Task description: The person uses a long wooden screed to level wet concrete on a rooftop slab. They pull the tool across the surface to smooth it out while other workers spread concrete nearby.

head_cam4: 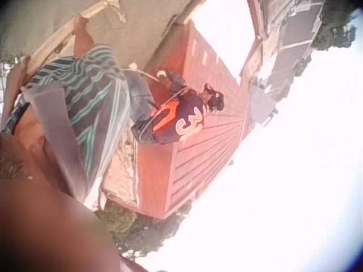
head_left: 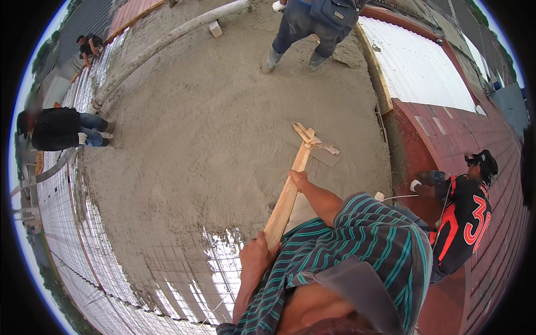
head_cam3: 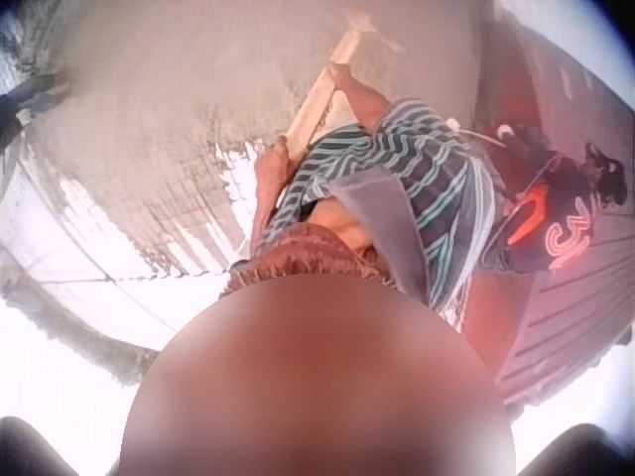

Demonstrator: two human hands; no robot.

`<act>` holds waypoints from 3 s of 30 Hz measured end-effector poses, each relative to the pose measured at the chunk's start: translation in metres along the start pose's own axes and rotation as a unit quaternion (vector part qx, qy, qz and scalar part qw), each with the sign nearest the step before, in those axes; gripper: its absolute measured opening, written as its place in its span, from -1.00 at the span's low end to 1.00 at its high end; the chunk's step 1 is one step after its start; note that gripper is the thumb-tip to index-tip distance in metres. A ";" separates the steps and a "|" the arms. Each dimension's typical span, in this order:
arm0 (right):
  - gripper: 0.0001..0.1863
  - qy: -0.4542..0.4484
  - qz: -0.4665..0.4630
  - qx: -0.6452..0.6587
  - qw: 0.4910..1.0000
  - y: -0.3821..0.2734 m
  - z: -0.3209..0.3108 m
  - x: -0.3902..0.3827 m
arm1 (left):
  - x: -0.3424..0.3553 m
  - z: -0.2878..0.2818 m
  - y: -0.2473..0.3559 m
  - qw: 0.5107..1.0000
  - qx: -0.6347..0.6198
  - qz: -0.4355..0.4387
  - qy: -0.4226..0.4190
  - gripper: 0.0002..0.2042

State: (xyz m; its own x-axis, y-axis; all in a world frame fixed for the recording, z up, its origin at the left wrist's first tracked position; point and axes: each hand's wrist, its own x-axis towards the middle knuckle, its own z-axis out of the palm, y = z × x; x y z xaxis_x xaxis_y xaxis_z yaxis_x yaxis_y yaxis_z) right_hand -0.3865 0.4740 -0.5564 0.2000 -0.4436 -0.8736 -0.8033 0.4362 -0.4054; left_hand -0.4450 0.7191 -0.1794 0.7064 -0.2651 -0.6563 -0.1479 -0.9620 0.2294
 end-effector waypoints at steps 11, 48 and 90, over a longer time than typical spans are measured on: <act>-0.08 -0.101 0.014 0.125 0.987 -0.041 -0.033 -0.038 | 0.014 -0.051 0.060 0.997 0.047 0.063 0.000 -0.35; -0.23 -0.080 0.026 0.158 0.984 -0.053 -0.042 -0.021 | -0.006 -0.051 0.040 0.961 -0.209 0.181 -0.010 -0.23; -0.28 0.105 -0.357 -0.073 0.925 -0.817 -0.368 0.577 | 0.719 0.122 0.634 0.934 -0.354 0.014 0.037 -0.24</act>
State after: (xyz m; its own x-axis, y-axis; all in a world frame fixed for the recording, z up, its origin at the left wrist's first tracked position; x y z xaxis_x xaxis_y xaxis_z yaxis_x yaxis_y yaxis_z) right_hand 0.1793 -0.4263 -0.6300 0.6074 -0.7273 -0.3195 -0.5792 -0.1303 -0.8047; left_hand -0.1153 -0.0895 -0.5937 0.7587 -0.2598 -0.5974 0.3089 -0.6639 0.6810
